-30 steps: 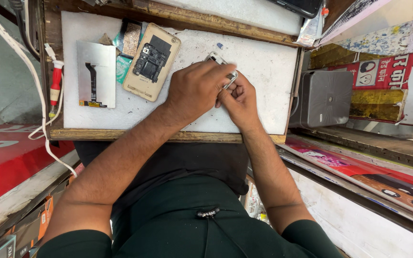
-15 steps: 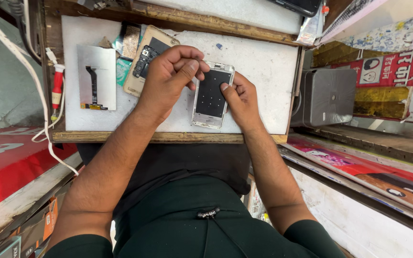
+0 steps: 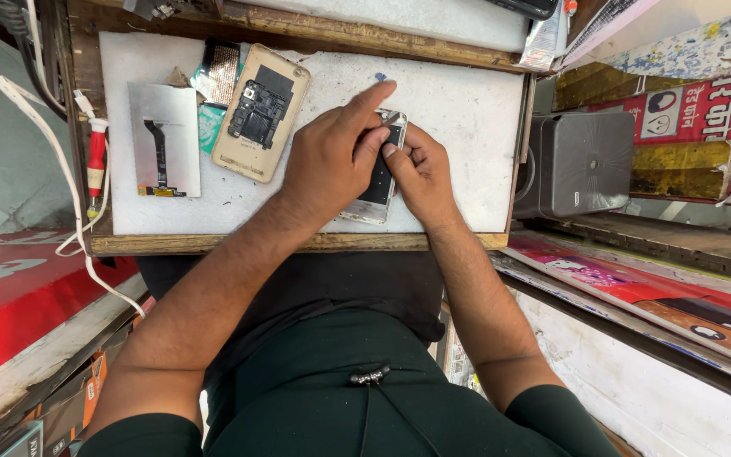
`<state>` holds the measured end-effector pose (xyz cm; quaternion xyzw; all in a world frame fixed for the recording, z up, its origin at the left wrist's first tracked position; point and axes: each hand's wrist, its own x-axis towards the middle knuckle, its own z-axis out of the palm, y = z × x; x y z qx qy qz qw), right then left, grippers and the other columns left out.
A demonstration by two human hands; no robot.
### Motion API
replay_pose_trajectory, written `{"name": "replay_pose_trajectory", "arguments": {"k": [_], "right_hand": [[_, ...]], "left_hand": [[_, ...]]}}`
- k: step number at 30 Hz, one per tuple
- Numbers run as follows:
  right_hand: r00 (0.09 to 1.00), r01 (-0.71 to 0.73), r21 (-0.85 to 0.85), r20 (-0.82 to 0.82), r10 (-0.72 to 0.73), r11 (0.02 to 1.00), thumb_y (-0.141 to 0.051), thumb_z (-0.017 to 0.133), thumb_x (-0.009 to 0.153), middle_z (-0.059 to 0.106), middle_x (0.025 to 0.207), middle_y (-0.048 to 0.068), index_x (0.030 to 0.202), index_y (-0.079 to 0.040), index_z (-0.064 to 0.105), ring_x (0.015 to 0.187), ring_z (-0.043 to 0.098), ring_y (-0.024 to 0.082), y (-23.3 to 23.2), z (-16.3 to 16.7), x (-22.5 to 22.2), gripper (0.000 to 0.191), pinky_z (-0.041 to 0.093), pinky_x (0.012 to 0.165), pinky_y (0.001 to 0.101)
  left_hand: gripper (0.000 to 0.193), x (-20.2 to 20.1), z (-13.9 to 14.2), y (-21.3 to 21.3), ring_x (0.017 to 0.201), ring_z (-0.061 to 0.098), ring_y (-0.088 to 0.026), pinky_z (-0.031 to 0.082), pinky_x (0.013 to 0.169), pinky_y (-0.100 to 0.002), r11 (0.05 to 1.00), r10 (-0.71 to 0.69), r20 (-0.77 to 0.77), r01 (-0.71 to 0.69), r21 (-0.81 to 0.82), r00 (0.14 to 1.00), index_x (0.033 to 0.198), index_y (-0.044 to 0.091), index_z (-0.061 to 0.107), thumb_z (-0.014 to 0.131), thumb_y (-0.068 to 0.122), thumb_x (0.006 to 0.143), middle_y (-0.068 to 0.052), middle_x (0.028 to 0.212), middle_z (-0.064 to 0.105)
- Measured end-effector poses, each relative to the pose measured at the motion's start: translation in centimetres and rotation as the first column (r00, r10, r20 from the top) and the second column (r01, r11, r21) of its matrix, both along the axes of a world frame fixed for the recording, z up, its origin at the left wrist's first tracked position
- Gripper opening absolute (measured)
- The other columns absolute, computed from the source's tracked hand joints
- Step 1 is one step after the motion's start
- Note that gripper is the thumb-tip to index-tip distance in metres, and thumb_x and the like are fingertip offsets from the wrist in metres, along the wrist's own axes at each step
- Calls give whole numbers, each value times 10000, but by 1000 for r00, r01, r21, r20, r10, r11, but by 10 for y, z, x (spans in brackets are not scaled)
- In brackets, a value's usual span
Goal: The person disassembles a white smartphone, removes the screen assembly, cleans the frame with a spray and cloth, and reattaches the screen. They handle the phone, a spray bottle, and a cleaning cloth on a cluttered workbench.
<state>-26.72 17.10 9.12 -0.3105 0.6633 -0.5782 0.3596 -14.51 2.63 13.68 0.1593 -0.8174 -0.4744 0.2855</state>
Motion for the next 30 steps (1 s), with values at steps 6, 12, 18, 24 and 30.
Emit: {"name": "replay_pose_trajectory", "arguments": {"k": [6,12,18,24,30], "right_hand": [[1000,-10,18,-15,10,1000,-95,541,1074,575,711,-46,1254,29,635,572,497,15,-3,4,1,238,422,496,195],[998,7,42,-61,-5,999,-89,534,1064,555,680,-59,1241,20,645,546,463,1,-2,4,2,235,378,486,187],[993,-13,11,-115,14,1000,-74,541,1069,511,728,-86,1198,10,661,649,393,-8,-1,0,2,195,315,572,197],[995,-8,9,-101,8,1000,-92,569,1068,534,728,-93,1164,6,660,644,397,-14,-1,0,3,165,307,561,190],[995,-3,32,-99,6,999,-85,559,1065,555,734,-89,1160,10,657,634,407,-18,-1,-1,3,166,311,554,186]], "left_hand": [[95,-7,-7,8,943,704,-231,604,805,-348,957,115,-105,-138,-255,988,1094,32,694,706,82,1013,-87,1036,680],[150,-8,-14,6,898,695,-218,594,749,-336,955,55,-81,-76,-287,995,1119,33,713,716,58,971,-74,976,658],[128,-12,-19,8,861,716,-216,597,714,-337,959,138,-88,-156,-239,986,1092,41,711,728,44,966,-75,963,686],[158,-10,-24,8,911,722,-231,617,756,-350,946,65,-139,-106,-306,988,1098,18,698,722,25,942,-83,974,689],[136,-11,-25,9,872,726,-227,614,729,-342,955,101,-106,-126,-268,989,1076,13,708,725,16,942,-91,960,702]]}}
